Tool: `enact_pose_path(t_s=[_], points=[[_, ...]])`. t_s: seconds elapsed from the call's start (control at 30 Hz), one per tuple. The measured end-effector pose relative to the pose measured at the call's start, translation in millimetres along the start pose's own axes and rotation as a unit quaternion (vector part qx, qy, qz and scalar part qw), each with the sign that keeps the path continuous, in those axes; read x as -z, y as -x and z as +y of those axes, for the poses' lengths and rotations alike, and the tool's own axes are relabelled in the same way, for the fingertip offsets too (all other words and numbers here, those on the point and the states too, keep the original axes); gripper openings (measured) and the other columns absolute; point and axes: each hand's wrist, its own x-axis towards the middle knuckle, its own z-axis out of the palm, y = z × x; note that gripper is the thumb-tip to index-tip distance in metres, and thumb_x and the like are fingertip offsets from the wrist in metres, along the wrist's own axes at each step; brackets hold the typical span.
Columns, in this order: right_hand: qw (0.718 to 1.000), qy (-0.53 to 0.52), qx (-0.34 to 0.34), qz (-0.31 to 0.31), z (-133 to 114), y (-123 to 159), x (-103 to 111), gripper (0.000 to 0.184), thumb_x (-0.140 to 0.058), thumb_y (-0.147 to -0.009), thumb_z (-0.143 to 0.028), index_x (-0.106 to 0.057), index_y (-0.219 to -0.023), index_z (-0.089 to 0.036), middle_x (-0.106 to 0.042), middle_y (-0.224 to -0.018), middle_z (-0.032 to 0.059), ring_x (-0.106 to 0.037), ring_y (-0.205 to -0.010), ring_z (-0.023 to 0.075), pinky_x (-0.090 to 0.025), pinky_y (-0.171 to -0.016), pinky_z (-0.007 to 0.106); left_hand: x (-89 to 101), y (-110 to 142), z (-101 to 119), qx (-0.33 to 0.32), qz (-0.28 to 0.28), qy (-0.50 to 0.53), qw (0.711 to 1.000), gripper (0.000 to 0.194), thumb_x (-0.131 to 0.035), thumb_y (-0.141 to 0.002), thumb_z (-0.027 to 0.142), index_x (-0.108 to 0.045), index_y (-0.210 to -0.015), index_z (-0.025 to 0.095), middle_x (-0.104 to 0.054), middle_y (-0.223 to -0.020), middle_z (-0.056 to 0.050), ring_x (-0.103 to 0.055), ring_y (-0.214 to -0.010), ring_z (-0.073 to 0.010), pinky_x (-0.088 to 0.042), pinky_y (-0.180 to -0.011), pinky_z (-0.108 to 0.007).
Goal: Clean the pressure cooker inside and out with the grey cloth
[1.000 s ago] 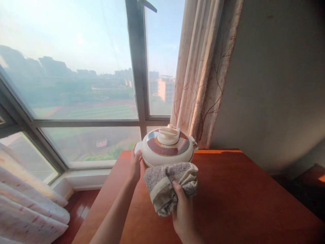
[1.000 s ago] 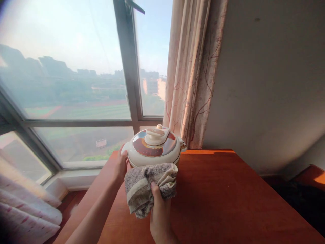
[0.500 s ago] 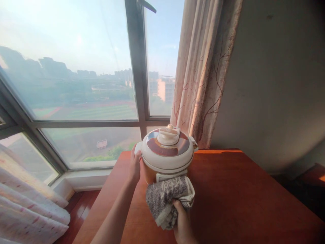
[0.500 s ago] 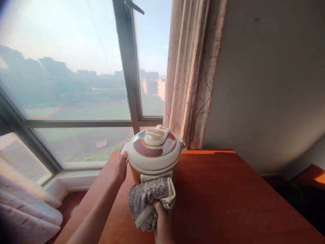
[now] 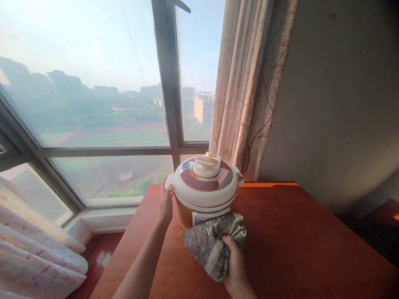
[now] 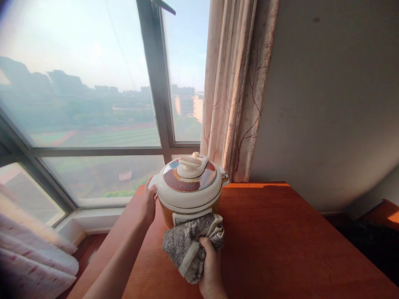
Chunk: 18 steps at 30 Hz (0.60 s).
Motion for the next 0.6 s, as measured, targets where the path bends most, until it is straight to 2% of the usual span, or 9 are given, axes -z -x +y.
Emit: enact_pose_path(t_s=[0.1, 0.2, 0.37, 0.53, 0.6], points=[[1.0, -0.026, -0.001, 0.002, -22, -5, -10, 0.034, -0.08, -0.06, -0.034, -0.068, -0.088, -0.019, -0.076, -0.081, 0.0004, -0.072, -0.077, 0.0222, -0.058, -0.072, 0.033, -1.0, 1, 1, 0.0, 0.002, -0.001, 1.0, 0.06, -0.057, -0.088, 0.055, -0.049, -0.142, 0.03, -0.059, -0.14, -0.008, -0.049, -0.134, -0.0302, -0.042, -0.107, -0.046], [0.999, -0.04, 0.018, 0.007, -27, -12, -8, 0.036, -0.08, -0.056, -0.032, -0.067, -0.087, -0.02, -0.076, -0.079, -0.0014, -0.071, -0.077, 0.0214, -0.057, -0.071, 0.031, -1.6, 1, 1, 0.003, 0.003, 0.0, 1.0, 0.06, -0.056, -0.088, 0.057, -0.049, -0.141, 0.031, -0.059, -0.139, -0.008, -0.049, -0.134, -0.0304, -0.042, -0.107, -0.046], [0.999, -0.04, -0.002, 0.027, -14, -20, 11, 0.032, -0.08, -0.054, -0.035, -0.066, -0.077, -0.02, -0.075, -0.073, 0.0001, -0.072, -0.074, 0.0235, -0.057, -0.068, 0.033, -0.7, 1, 2, 0.009, 0.0, 0.001, 1.0, 0.059, -0.055, -0.088, 0.056, -0.049, -0.141, 0.031, -0.058, -0.141, -0.008, -0.047, -0.136, -0.0306, -0.041, -0.108, -0.046], [0.996, -0.023, -0.084, 0.001, 3, -21, 30, 0.031, -0.074, -0.062, -0.045, -0.068, -0.074, -0.018, -0.075, -0.068, 0.0065, -0.074, -0.078, 0.0313, -0.058, -0.066, 0.042, -1.8, -1, -1, 0.005, 0.004, 0.006, 1.0, 0.061, -0.056, -0.088, 0.057, -0.048, -0.142, 0.031, -0.06, -0.139, -0.008, -0.049, -0.134, -0.0311, -0.042, -0.107, -0.047], [0.996, -0.022, -0.084, -0.002, 14, -18, 33, 0.033, -0.073, -0.063, -0.049, -0.068, -0.073, -0.018, -0.075, -0.068, 0.008, -0.074, -0.077, 0.0322, -0.058, -0.065, 0.043, -3.3, -1, -2, 0.002, 0.007, 0.008, 1.0, 0.061, -0.055, -0.088, 0.058, -0.048, -0.142, 0.031, -0.06, -0.139, -0.008, -0.05, -0.133, -0.0313, -0.044, -0.106, -0.046]])
